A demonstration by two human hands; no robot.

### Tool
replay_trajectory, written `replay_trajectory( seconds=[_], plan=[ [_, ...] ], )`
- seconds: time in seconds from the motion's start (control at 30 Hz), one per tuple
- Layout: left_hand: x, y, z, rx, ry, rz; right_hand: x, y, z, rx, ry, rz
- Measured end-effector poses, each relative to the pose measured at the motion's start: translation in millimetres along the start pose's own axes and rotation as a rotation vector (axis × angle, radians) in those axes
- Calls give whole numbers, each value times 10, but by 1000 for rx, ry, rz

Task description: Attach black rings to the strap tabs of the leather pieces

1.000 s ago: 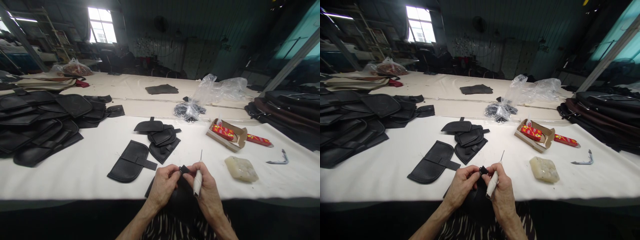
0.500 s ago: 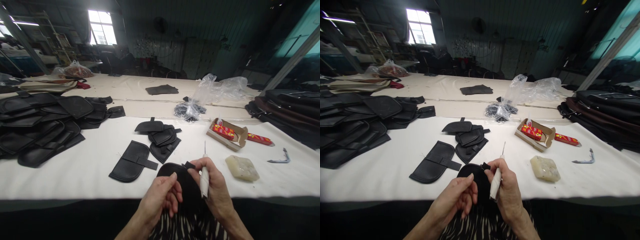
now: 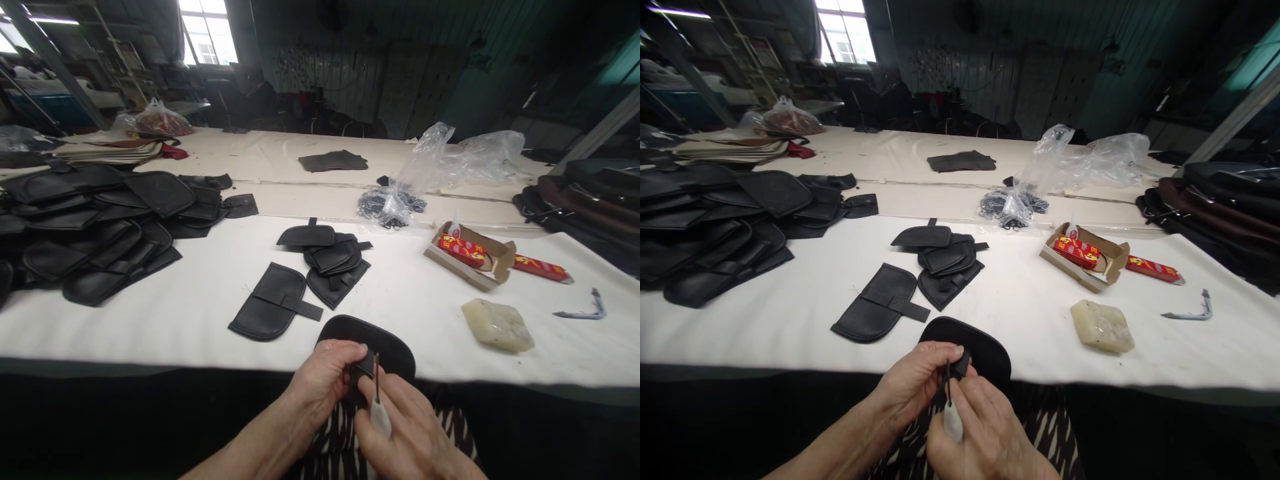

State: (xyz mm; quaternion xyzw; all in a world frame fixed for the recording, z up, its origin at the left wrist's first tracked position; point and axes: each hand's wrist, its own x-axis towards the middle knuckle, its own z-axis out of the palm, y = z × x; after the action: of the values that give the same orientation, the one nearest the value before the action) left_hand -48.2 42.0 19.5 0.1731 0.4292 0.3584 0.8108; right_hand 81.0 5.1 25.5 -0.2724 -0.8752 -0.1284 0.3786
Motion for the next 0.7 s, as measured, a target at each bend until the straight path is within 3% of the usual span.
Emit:
replay_trajectory(
  seconds=[0.1, 0.2, 0.27, 0.33, 0.4, 0.53, 0.7],
  plan=[
    [-17, -29, 36, -2, 29, 78, -83, 77, -20, 229, -8, 183],
    [-28, -77, 68, -8, 86, 197, -140, 83, -1, 480, 51, 533],
    [-32, -117, 80, -9, 102, 254, -137, 60, 9, 568, 103, 761],
    [-38, -155, 84, -10, 98, 281, -110, 38, 8, 573, 125, 898],
    [-50, -180, 81, -8, 88, 290, -85, 27, 6, 522, 137, 922],
    [-62, -189, 71, -63, 77, 287, -129, 11, 45, 364, 103, 811],
    [-53, -177, 70, -84, 79, 268, -235, -32, 115, 341, 90, 756]
  ],
)
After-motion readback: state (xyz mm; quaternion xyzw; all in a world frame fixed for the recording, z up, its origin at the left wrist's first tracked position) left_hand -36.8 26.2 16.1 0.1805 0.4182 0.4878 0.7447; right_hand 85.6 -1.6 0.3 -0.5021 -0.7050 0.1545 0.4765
